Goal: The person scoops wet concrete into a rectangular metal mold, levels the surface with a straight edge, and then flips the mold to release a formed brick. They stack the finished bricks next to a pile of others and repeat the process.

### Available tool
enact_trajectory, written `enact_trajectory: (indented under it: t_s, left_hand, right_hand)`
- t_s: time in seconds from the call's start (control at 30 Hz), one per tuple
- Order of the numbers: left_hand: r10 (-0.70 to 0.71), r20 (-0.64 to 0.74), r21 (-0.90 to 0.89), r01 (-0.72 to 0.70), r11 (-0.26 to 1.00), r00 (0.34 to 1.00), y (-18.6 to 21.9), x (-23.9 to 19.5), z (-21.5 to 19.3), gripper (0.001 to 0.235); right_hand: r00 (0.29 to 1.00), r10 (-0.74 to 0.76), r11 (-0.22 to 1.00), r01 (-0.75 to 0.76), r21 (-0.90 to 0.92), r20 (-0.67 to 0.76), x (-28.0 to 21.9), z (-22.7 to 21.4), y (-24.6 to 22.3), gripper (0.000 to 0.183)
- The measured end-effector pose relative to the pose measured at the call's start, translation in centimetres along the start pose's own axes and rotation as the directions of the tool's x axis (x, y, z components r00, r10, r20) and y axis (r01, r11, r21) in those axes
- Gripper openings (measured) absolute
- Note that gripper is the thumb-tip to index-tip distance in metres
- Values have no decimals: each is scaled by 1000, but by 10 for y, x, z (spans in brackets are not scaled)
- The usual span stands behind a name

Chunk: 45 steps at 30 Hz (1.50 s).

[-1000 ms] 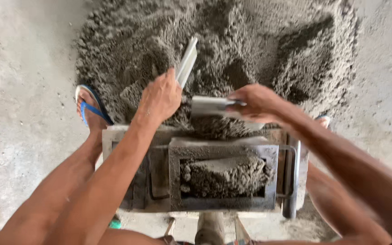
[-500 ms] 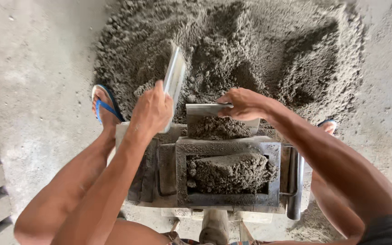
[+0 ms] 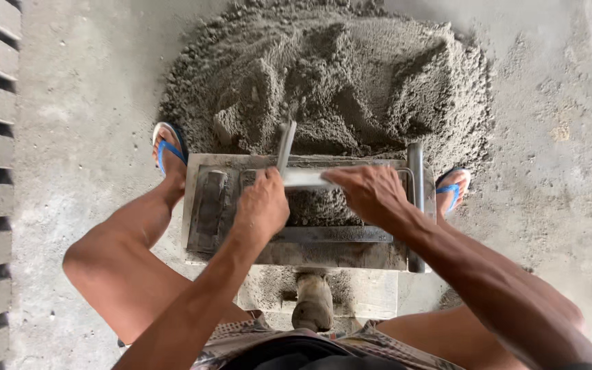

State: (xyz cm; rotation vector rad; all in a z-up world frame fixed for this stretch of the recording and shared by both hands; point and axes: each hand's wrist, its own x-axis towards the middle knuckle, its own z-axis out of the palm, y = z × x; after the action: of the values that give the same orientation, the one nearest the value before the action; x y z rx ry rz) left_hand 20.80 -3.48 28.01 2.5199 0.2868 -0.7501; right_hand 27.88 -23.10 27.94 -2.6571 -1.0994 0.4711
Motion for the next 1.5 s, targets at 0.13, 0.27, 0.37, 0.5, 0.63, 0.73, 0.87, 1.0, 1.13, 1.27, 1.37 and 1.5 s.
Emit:
enact_trajectory:
  t_s: [0.13,0.27,0.37,0.5,0.63,0.73,0.87,1.0,1.13,1.27,1.37,1.5]
  left_hand:
    - [0,26,46,-2,999,1000,-1,-10,18,43]
    - [-25,57,-55,28,998,998,12,-16,33,44]
    - [-36,47,-132,42,990,998,22,-21,39,45]
    - [-90,81,-219,106,970,993,19,-32,27,44]
    - [162,-1,-71,-162,984,987,14,-7,-45,40]
    - [406,227,-110,-391,914,885,31,16,-65,36]
    - [555,300,11,-585,811,776,27,33,-35,46]
    - [636,112,69,-644,762,764,21,22,-30,51]
    - [198,-68,-295,-209,932,978,-26,-23,-49,54]
    - [-27,-286,-168,-22,986,958,-117,-32,49,46]
    - [-162,-258,-307,78,949,953,-120,-13,62,32]
    - [-133,-306,-373,10,928,943,-108,71,12,37]
  right_hand:
    - [996,-46,996,40,-84,-73,-32,-13,-24,38]
    - [923,384,895,-370,-248,11,-55,-46,-44,32]
    - [813,580,808,-570,-151,37,-52,-25,-65,34]
    - [878,478,873,-473,-121,17,-69,-36,-38,48]
    - [984,78,976,-108,-188,-161,-111,-37,5,30]
    - [912,-298,948,318,-28,282,-83,-45,-18,30]
    - [994,-105,994,105,-19,13,-63,16,12,23]
    - [981,78,990,-98,103,176,-68,-5,22,36]
    - [717,697,571,-542,616,-14,-112,-47,6,30]
    - [495,833,552,-712,434,-248,-159,52,41,35]
    - [368,928,356,-821,447,-63,-145,77,38,33]
    - [264,959,272,-773,573,-100,-55,60,87,32]
